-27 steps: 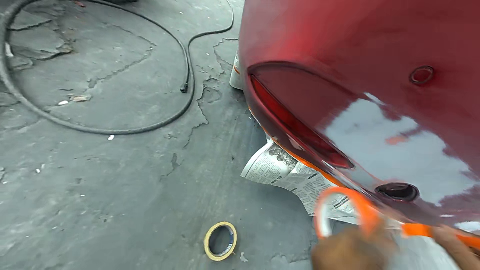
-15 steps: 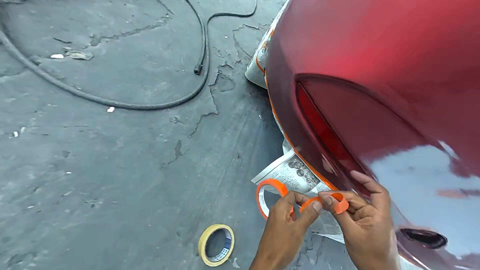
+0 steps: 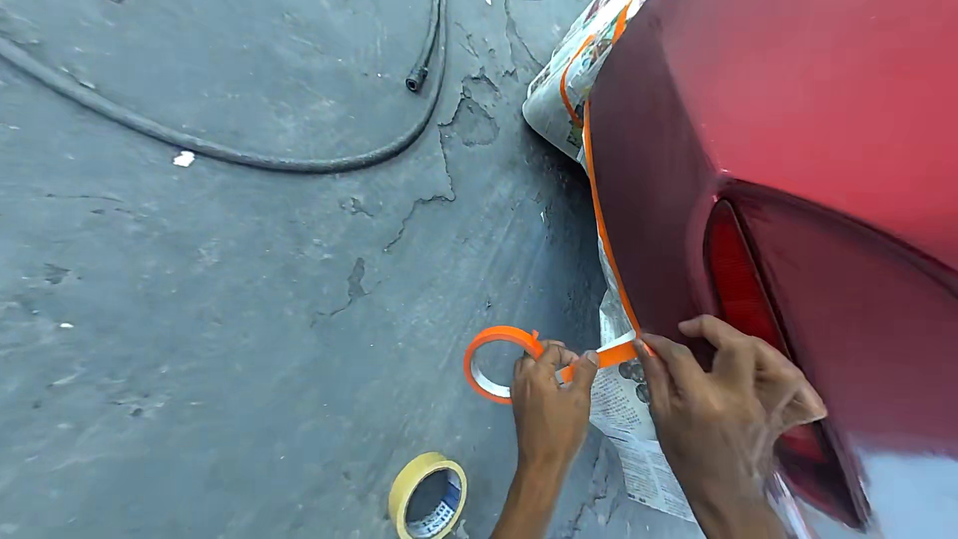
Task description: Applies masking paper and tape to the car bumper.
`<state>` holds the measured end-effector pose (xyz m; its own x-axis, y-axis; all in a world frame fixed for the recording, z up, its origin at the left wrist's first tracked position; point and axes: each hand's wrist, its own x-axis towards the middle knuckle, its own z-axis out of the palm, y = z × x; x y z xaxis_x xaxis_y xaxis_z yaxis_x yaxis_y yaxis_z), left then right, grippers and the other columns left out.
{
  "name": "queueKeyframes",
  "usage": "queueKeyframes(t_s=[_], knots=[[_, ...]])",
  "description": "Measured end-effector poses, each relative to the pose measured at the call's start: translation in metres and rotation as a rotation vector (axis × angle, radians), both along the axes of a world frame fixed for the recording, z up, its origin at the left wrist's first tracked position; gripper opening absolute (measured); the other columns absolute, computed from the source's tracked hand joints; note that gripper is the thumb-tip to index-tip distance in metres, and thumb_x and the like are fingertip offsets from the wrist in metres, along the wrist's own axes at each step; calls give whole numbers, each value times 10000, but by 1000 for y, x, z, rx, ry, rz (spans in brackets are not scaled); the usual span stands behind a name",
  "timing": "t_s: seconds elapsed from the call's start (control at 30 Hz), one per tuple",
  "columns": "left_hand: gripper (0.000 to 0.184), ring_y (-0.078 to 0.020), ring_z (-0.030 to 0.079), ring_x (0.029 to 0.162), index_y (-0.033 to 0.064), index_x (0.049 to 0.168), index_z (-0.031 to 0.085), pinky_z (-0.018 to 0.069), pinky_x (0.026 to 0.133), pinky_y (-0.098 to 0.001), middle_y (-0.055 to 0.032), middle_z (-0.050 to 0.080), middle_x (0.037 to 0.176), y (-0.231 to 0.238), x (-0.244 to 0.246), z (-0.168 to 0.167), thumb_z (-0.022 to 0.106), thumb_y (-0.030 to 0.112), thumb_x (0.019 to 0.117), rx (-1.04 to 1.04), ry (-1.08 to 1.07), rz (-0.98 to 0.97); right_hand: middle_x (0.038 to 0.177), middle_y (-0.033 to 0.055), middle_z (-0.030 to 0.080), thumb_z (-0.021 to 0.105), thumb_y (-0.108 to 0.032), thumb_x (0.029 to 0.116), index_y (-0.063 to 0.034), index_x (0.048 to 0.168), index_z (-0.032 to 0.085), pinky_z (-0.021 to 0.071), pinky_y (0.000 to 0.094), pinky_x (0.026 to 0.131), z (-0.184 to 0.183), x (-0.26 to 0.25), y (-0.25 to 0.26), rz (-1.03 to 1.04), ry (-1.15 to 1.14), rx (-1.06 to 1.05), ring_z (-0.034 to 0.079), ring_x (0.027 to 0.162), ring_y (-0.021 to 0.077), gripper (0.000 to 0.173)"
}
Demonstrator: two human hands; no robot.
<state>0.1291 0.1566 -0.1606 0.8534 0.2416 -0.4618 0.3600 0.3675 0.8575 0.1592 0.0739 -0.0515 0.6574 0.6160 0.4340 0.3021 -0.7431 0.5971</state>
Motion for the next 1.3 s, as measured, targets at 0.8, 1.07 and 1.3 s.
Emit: queueKeyframes(t_s=[0.8, 1.07, 1.3], knots=[[281, -192, 628, 772, 114, 897, 701, 494, 746, -398, -29, 649, 774, -19, 27, -23, 708, 392, 932, -34, 103, -159, 1517, -18, 558, 632, -204, 983, -173, 1111, 791, 58, 777, 1089, -45, 20, -8, -110, -38, -438, 372, 1494, 347, 206], [246, -223, 641, 796, 80, 904, 689, 497, 781, -419, -58, 659, 786, -27, 36, -14, 698, 322, 949, -4, 126, -155, 1551, -50, 519, 611, -202, 1001, -146, 1163, 765, 83, 778, 1071, -53, 21, -10, -151, -74, -466, 354, 1508, 308, 231], [258, -236, 638, 774, 65, 890, 690, 496, 767, -420, -66, 653, 760, -36, 40, -16, 700, 316, 947, 11, 78, -100, 1469, -64, 598, 622, -99, 973, -144, 975, 726, 82, 758, 1081, -54, 24, -7, -137, -90, -408, 395, 1488, 262, 114]])
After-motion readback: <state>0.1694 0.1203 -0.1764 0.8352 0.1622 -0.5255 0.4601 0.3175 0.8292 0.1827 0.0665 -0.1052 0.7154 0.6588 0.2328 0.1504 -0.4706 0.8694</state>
